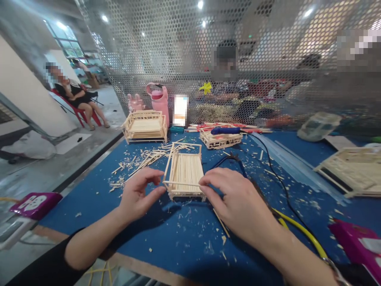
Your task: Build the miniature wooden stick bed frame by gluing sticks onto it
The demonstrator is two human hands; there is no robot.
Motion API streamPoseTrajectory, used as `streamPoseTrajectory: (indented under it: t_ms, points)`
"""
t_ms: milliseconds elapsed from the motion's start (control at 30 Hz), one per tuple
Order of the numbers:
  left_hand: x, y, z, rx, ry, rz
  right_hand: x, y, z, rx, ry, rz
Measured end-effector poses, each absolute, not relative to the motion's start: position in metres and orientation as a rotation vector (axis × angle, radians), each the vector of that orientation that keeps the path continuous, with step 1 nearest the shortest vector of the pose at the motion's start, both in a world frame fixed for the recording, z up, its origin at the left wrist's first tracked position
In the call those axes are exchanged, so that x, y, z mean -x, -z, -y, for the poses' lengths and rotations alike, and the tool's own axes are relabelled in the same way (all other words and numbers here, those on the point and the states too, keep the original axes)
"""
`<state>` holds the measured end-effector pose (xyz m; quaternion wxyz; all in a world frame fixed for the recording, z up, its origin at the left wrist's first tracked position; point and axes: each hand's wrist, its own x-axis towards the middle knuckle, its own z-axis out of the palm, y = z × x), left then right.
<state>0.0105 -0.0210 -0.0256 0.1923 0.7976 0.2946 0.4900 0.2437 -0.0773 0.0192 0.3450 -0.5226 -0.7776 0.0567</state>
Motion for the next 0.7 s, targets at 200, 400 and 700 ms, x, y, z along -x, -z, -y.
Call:
streamPoseTrajectory:
  t_ms: [200,400,700]
  points:
    - [-0.017,0.022,0.019,-2.283,-1.393,-0.876,-0.245,-0.014,0.073,1.36,-0.111,2.082]
    - [-0.018,0.023,0.018,-2.358,-1.517,-0.814,-0.246,-0.014,0.072,1.305,-0.035,2.127]
    - [-0.018,0.023,0.016,-2.47,-1.545,-0.847,-0.25,-0.001,0.075,1.332,-0.112,1.938]
